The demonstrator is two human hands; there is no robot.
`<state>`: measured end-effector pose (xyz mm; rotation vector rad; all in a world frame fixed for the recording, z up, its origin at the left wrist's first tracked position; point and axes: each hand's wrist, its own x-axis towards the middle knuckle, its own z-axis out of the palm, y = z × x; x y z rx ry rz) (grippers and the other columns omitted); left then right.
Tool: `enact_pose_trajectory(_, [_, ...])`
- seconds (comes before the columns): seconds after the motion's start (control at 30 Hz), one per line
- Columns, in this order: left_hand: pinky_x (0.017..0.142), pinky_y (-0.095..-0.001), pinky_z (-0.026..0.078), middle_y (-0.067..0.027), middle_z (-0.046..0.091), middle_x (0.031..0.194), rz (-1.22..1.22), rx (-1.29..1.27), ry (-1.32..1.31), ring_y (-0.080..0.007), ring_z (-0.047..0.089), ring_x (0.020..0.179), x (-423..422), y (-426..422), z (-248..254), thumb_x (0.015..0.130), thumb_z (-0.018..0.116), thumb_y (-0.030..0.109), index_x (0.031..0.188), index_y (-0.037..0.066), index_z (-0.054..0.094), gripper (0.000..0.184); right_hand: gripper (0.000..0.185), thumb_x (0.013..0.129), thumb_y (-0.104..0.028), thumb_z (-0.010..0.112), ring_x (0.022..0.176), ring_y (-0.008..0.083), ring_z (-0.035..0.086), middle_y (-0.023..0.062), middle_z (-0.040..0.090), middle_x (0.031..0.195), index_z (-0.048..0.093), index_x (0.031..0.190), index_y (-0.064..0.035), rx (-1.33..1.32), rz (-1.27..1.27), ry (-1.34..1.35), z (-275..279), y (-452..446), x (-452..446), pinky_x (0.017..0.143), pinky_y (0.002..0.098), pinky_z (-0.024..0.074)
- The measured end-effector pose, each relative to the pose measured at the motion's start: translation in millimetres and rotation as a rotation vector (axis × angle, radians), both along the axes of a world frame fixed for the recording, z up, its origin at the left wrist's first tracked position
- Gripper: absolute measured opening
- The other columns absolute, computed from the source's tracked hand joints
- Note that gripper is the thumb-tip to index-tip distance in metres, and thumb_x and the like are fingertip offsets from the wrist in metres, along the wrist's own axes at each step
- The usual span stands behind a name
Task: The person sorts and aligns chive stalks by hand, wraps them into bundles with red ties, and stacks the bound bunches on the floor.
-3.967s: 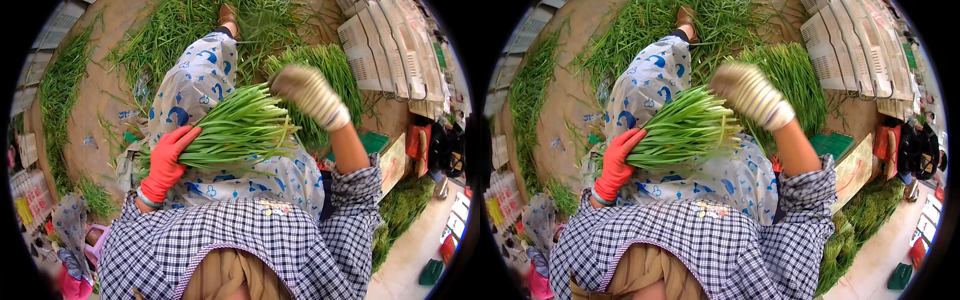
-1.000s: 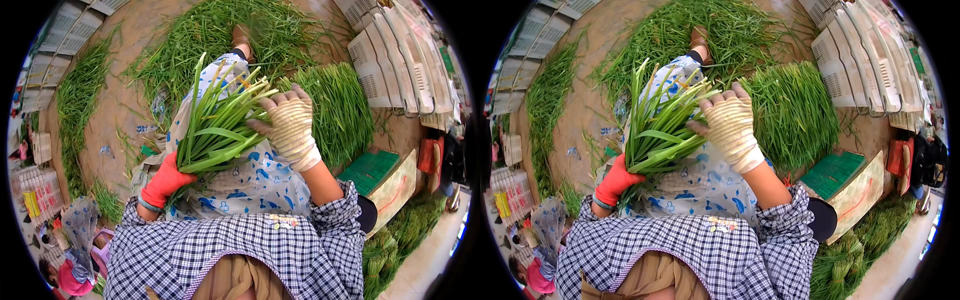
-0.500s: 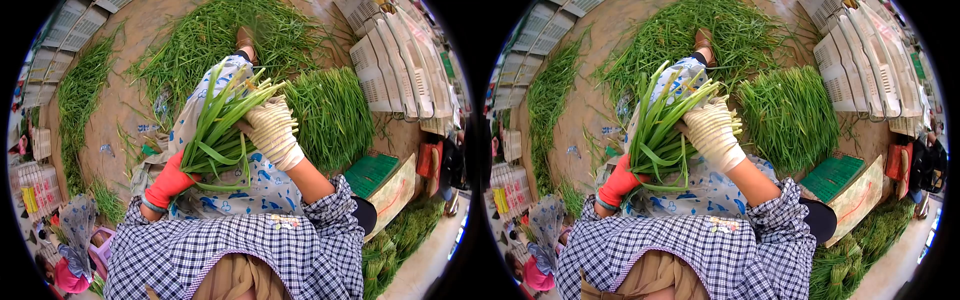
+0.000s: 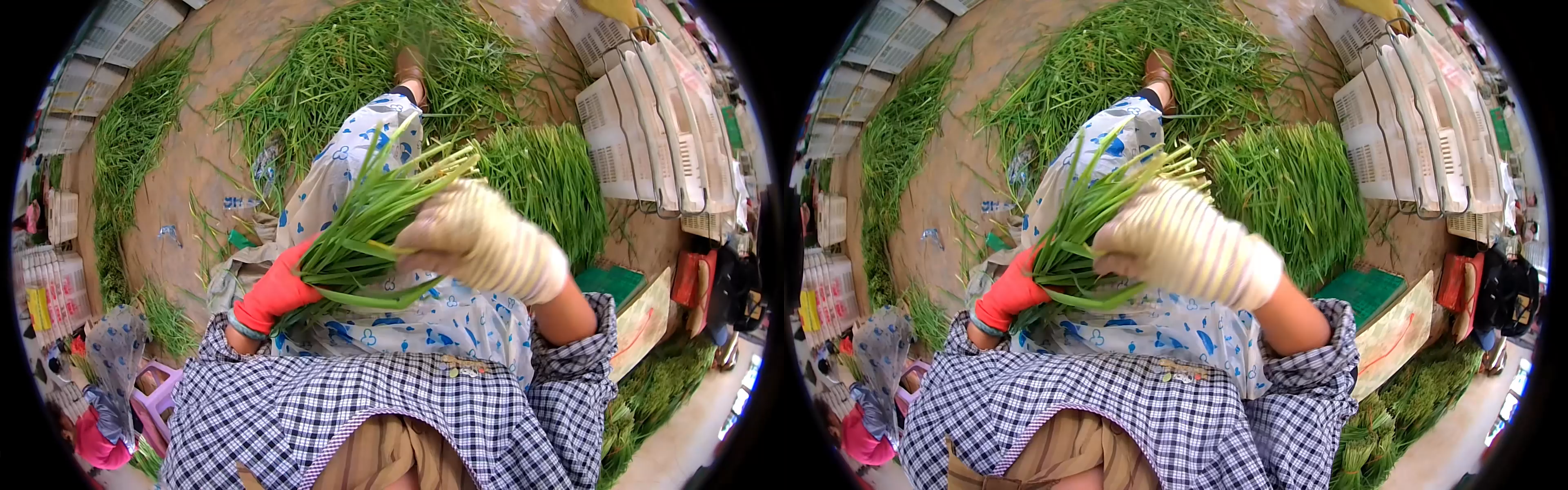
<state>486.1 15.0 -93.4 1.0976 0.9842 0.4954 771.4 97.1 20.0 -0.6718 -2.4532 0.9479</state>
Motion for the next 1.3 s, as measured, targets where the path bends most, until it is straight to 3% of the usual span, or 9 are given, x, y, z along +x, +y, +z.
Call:
enact_pose_trajectory(0.17, [0.105, -0.0317, 0.039, -0.0071, 0.055, 0.135, -0.019, 0.055, 0.002, -0.0164, 0.051, 0.124, -1.4, -0.7, 0.1, 0.076, 0.074, 0.002, 0.146, 0.004, 0.034, 0.081, 0.014, 0.084, -0.021, 0.071, 0.079, 0.0218, 0.07, 0.0123, 0.072, 0.084, 0.073, 0.088, -0.0077, -0.561, -0.101, 0.236, 52.7, 44.2, 38.9, 0.078, 0.0362, 0.0573])
enact_pose_trajectory(0.27, [0.106, -0.0316, 0.038, -0.007, 0.055, 0.135, 0.015, 0.025, -0.011, -0.0163, 0.05, 0.125, -2.8, -3.0, -3.1, 0.075, 0.072, 0.0, 0.146, 0.004, 0.035, 0.08, 0.03, 0.099, -0.03, 0.052, 0.09, 0.0198, 0.066, 0.0113, 0.069, 0.1, 0.062, 0.102, -0.0028, -0.113, -0.093, 0.52, 51.5, 103.0, 79.2, 0.075, 0.0295, 0.0519])
enact_pose_trajectory(0.37, [0.106, -0.0319, 0.037, -0.0068, 0.055, 0.135, 0.032, 0.025, 0.002, -0.0163, 0.049, 0.125, -0.3, -2.1, -1.8, 0.074, 0.071, 0.0, 0.145, 0.003, 0.036, 0.079, 0.082, 0.083, -0.036, 0.074, 0.122, 0.0289, 0.052, 0.0195, 0.051, 0.134, 0.029, 0.147, -0.0132, -0.46, -0.418, 0.989, 44.0, 170.5, 102.4, 0.102, 0.051, 0.0421])
enact_pose_trajectory(0.47, [0.106, -0.0319, 0.037, -0.0064, 0.055, 0.134, 0.02, 0.069, 0.049, -0.0161, 0.049, 0.125, -4.1, -4.3, -2.1, 0.073, 0.071, -0.001, 0.145, 0.003, 0.037, 0.079, 0.048, 0.088, -0.041, 0.063, 0.109, 0.0236, 0.061, 0.0139, 0.064, 0.12, 0.059, 0.12, -0.0045, 0.283, -0.768, -0.253, -17.5, 210.3, 130.6, 0.096, 0.0352, 0.0462])
enact_pose_trajectory(0.53, [0.105, -0.031, 0.038, -0.0056, 0.056, 0.133, 0.021, 0.087, 0.049, -0.0152, 0.05, 0.124, -2.1, -3.2, -1.7, 0.072, 0.071, -0.001, 0.144, 0.003, 0.038, 0.079, 0.064, 0.077, -0.045, 0.075, 0.111, 0.0288, 0.061, 0.0184, 0.063, 0.121, 0.061, 0.122, -0.0016, 0.335, -0.409, -0.426, -7.2, 149.0, 92.3, 0.097, 0.0365, 0.0467])
enact_pose_trajectory(0.83, [0.103, -0.0305, 0.04, -0.0047, 0.058, 0.13, 0.023, -0.037, 0.0, -0.0141, 0.052, 0.12, -2.0, -1.7, -5.2, 0.074, 0.071, -0.002, 0.142, 0.004, 0.04, 0.075, 0.025, 0.077, -0.004, 0.073, 0.1, 0.0142, 0.061, 0.0099, 0.068, 0.112, 0.071, 0.101, 0.001, -0.876, -0.21, 0.097, -71.8, 76.5, 37.4, 0.083, 0.0304, 0.052])
enact_pose_trajectory(1.07, [0.103, -0.0311, 0.041, -0.0061, 0.059, 0.129, 0.035, -0.047, -0.002, -0.0154, 0.053, 0.119, -0.3, -1.7, -3.3, 0.074, 0.071, 0.0, 0.141, 0.003, 0.042, 0.074, 0.016, 0.084, -0.015, 0.069, 0.096, 0.0157, 0.063, 0.0077, 0.07, 0.111, 0.073, 0.096, -0.006, -0.364, -0.61, 0.49, 2.8, 119.0, 83.3, 0.088, 0.0313, 0.0503])
enact_pose_trajectory(1.13, [0.103, -0.0316, 0.04, -0.0067, 0.059, 0.129, 0.03, 0.006, 0.045, -0.0161, 0.053, 0.119, -1.3, -5.5, -4.6, 0.074, 0.072, 0.001, 0.142, 0.003, 0.041, 0.074, 0.019, 0.086, -0.023, 0.067, 0.097, 0.0187, 0.064, 0.0108, 0.071, 0.099, 0.073, 0.095, -0.0074, 0.25, -0.924, -0.071, -4.7, 156.3, 95.6, 0.085, 0.0347, 0.0513])
enact_pose_trajectory(1.3, [0.105, -0.0345, 0.039, -0.0125, 0.056, 0.133, 0.069, 0.06, -0.039, -0.0193, 0.051, 0.123, 4.4, -11.5, -8.1, 0.079, 0.071, 0.006, 0.139, 0.0, 0.044, 0.066, 0.068, 0.077, -0.056, 0.066, 0.107, 0.0345, 0.06, 0.0193, 0.066, 0.108, 0.061, 0.118, -0.0026, 0.247, -0.455, -0.747, 20.9, 91.0, 26.1, 0.106, 0.0485, 0.0351])
